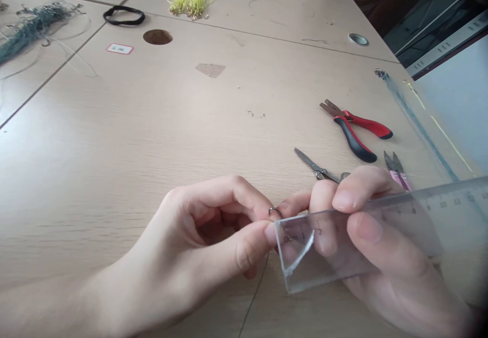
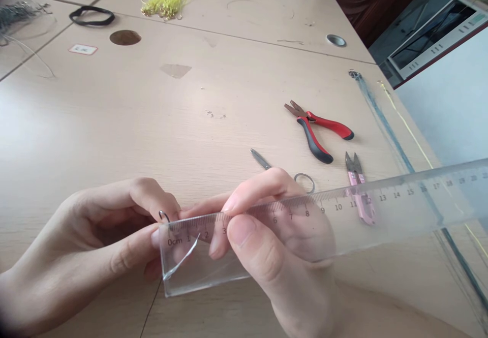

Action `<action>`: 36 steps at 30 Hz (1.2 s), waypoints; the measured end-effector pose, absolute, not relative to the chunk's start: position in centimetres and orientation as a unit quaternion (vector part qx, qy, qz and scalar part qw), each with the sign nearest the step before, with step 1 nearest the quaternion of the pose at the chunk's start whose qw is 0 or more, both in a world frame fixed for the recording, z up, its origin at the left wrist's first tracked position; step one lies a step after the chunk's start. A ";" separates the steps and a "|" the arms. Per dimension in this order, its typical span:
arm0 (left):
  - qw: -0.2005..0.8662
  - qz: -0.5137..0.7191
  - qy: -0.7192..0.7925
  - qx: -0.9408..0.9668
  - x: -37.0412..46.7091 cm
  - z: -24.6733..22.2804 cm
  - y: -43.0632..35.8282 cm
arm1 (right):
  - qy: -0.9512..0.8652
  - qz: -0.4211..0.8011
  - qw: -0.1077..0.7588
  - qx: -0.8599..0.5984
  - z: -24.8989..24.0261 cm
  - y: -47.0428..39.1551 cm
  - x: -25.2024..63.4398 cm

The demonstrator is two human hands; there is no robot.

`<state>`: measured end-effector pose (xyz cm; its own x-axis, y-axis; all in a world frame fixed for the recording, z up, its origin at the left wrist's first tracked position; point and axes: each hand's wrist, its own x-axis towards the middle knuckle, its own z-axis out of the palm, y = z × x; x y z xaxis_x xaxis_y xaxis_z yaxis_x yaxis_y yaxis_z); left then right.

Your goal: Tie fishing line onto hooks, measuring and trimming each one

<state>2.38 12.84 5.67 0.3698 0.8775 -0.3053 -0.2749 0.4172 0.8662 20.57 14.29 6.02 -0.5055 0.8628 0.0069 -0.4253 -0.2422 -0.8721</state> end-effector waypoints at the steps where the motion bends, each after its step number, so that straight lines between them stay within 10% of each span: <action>1: 0.739 0.392 0.401 0.374 2.4 5.7 12.8 | -0.438 0.748 0.432 -0.250 6.0 14.3 20.6; 36: 0.734 0.409 0.383 0.383 2.4 5.7 12.9 | -0.427 0.758 0.417 -0.263 6.1 14.3 20.6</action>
